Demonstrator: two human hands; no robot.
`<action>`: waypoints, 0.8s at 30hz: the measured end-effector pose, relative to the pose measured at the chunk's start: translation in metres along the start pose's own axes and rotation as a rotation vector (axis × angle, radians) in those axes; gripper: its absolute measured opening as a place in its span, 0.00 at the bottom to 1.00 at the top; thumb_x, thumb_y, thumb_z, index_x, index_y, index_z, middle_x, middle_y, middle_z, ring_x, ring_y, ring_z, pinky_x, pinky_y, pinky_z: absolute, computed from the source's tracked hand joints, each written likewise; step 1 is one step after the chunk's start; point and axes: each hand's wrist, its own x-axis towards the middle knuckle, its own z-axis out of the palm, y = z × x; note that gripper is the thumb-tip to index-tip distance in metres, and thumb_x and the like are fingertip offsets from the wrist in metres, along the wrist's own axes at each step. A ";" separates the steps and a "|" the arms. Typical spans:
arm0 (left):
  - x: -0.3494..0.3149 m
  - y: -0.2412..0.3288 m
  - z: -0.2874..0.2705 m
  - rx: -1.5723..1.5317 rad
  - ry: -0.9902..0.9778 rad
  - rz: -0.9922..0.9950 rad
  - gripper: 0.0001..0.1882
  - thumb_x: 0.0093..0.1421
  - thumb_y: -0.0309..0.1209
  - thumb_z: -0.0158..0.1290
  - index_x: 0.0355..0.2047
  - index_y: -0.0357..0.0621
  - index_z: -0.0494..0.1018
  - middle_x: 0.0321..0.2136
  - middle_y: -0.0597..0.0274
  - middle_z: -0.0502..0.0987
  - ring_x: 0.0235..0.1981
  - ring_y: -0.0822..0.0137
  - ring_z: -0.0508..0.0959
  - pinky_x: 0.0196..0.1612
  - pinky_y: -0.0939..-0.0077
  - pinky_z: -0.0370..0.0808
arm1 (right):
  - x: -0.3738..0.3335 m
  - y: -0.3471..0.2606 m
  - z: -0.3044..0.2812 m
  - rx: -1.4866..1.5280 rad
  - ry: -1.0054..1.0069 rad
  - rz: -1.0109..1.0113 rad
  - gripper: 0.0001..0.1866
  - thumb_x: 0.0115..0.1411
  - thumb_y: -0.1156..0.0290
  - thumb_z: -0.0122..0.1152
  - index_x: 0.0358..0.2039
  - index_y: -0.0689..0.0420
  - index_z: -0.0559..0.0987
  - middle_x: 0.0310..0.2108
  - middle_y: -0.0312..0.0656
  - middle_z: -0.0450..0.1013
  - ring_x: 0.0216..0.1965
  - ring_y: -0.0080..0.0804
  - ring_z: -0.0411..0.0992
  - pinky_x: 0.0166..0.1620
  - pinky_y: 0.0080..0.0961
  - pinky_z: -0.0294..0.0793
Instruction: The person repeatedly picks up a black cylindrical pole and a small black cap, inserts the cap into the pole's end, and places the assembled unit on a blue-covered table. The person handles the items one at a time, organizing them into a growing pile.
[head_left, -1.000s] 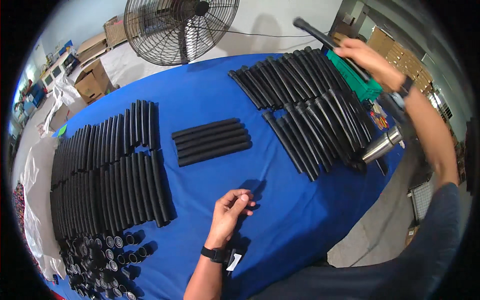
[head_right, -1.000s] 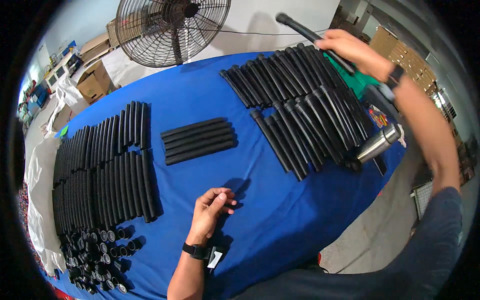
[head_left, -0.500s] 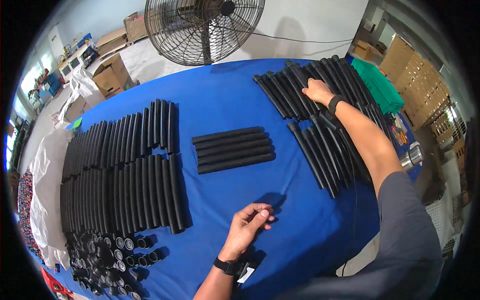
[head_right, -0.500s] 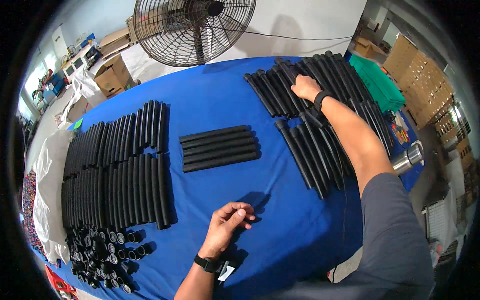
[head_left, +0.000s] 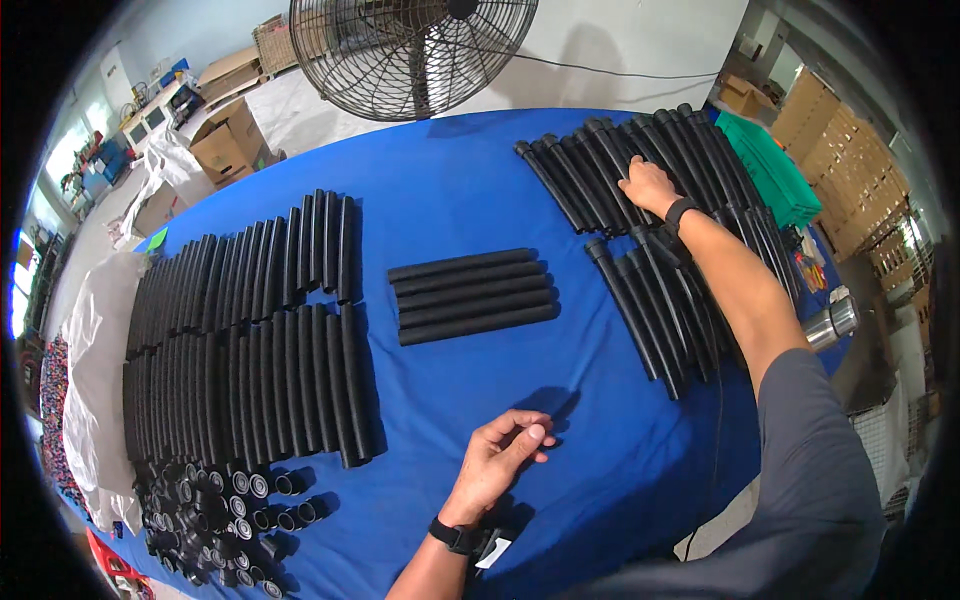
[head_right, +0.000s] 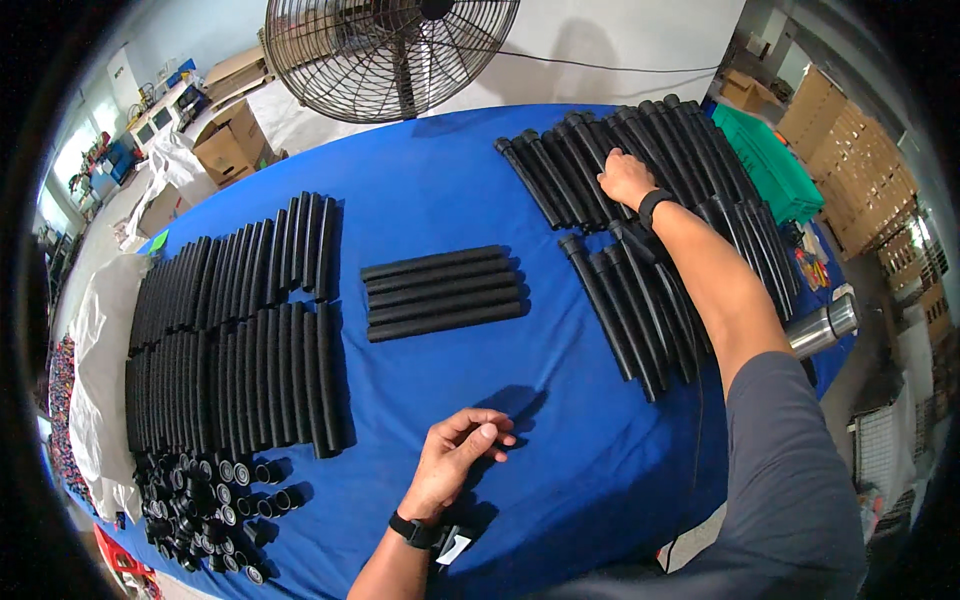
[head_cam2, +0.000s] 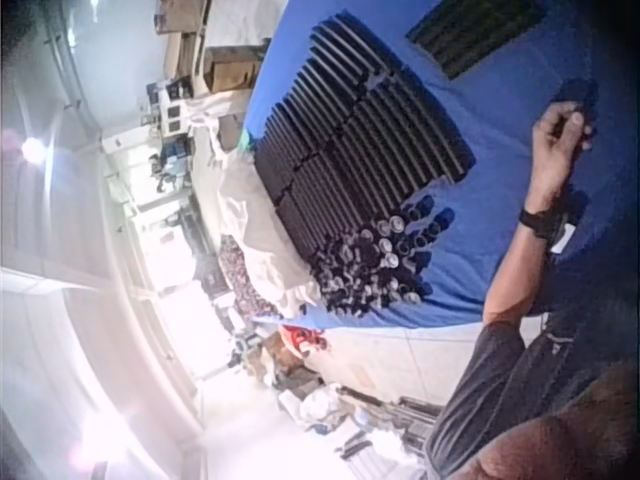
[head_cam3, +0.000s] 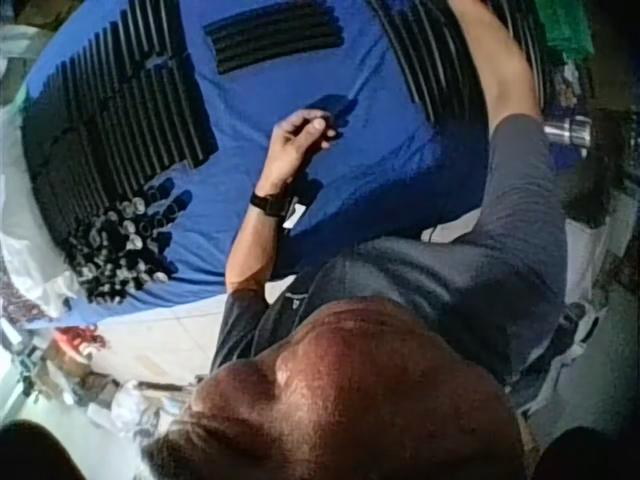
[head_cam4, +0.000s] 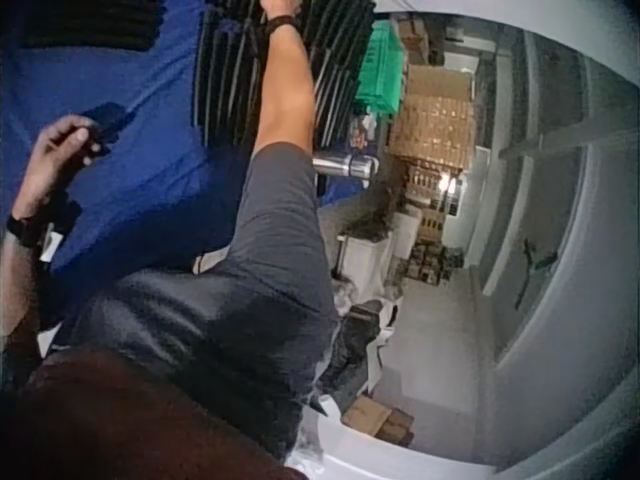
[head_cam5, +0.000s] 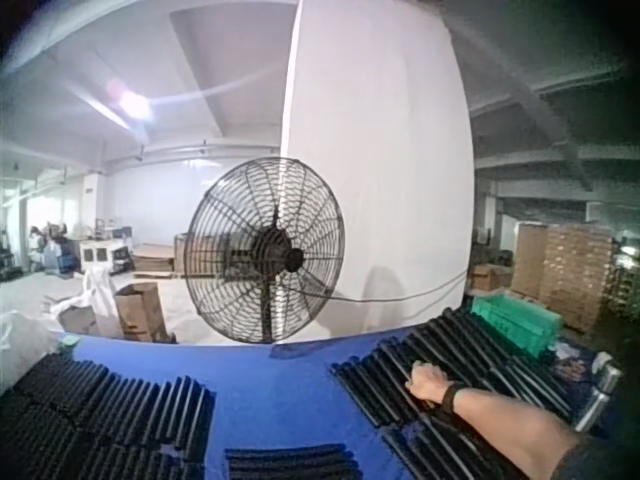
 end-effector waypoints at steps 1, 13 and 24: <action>-0.001 -0.001 -0.001 -0.001 0.001 0.001 0.13 0.72 0.31 0.54 0.50 0.35 0.77 0.45 0.53 0.81 0.44 0.63 0.82 0.43 0.70 0.81 | 0.000 -0.001 0.001 0.016 -0.002 -0.002 0.28 0.64 0.61 0.65 0.57 0.68 0.70 0.55 0.64 0.74 0.58 0.63 0.73 0.60 0.54 0.73; -0.001 -0.002 -0.002 -0.001 0.001 0.010 0.14 0.72 0.31 0.54 0.51 0.34 0.76 0.45 0.53 0.81 0.43 0.64 0.82 0.44 0.70 0.81 | -0.023 -0.022 0.004 -0.050 0.163 -0.309 0.38 0.63 0.47 0.63 0.65 0.56 0.65 0.67 0.64 0.59 0.64 0.64 0.64 0.61 0.58 0.68; -0.001 -0.002 -0.001 -0.007 -0.006 -0.003 0.13 0.72 0.31 0.54 0.51 0.35 0.76 0.45 0.54 0.81 0.43 0.64 0.82 0.44 0.71 0.81 | -0.039 -0.066 0.070 0.112 -0.225 -0.268 0.47 0.70 0.32 0.30 0.77 0.54 0.47 0.77 0.60 0.35 0.77 0.62 0.30 0.75 0.54 0.27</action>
